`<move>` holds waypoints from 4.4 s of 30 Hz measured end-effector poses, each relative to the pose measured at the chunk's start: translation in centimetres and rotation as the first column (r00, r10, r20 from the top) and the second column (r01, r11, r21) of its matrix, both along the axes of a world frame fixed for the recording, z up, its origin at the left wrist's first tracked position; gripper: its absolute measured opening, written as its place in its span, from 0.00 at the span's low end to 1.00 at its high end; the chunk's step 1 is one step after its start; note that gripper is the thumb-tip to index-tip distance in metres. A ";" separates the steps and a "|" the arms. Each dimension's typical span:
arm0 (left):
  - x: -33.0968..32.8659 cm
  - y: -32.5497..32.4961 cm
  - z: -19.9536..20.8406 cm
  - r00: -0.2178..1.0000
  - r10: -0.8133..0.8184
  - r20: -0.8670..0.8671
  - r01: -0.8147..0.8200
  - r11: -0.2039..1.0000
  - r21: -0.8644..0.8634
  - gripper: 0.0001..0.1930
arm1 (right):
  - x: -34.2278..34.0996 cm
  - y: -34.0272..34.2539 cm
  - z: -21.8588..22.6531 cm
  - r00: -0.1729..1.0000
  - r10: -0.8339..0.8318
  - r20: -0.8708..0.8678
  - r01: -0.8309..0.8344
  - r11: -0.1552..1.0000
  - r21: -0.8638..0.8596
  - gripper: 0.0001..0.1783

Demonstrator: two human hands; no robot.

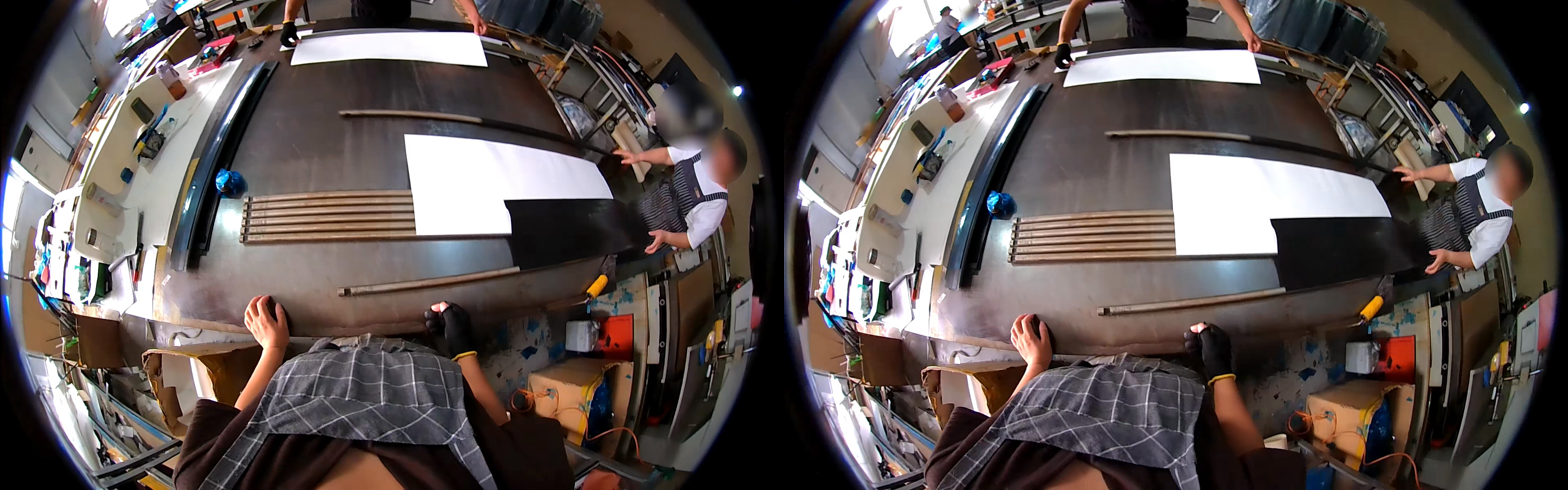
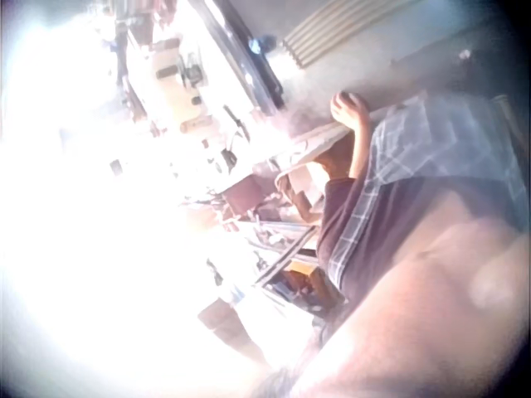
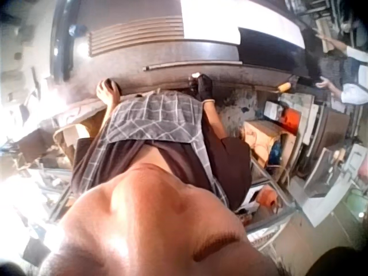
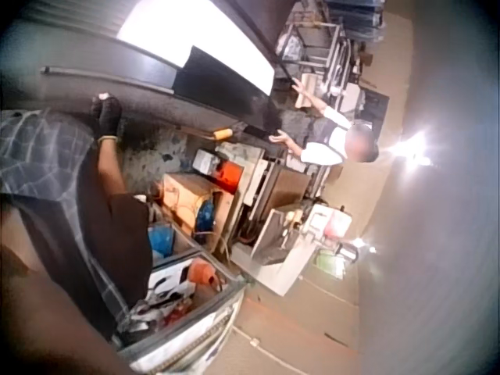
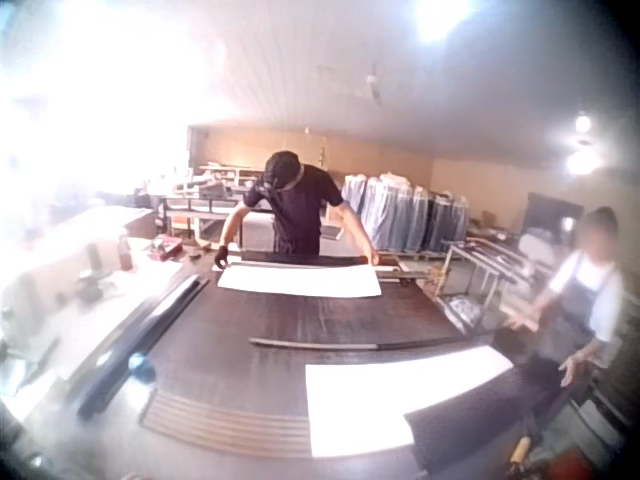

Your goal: The person repeatedly applies a substance to a large black sheet on a workbench using a yellow roller. They then place a white sheet over the treated area and press it down using a long metal rod. This process is repeated multiple times with different sections of the sheets.

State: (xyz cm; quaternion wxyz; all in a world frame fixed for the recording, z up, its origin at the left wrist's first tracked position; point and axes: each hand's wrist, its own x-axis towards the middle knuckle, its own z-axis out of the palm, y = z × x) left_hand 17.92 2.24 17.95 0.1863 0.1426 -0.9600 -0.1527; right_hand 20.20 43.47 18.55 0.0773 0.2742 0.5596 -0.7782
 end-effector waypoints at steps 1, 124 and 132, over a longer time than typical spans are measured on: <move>0.0 -0.1 -0.1 1.000 -0.003 -0.004 0.003 1.000 -0.006 0.18 | 0.0 0.1 -0.2 1.000 0.009 -0.014 -0.009 1.000 -0.006 0.13; -9.9 10.3 1.1 0.855 -0.517 0.026 0.510 0.849 0.138 0.19 | -13.9 -6.8 4.5 0.784 0.605 0.140 -0.216 0.054 0.975 0.06; -9.8 10.3 0.8 0.859 -0.511 0.039 0.503 0.854 0.132 0.20 | -14.4 -8.5 5.6 0.734 0.636 0.240 -0.306 -0.005 0.952 0.11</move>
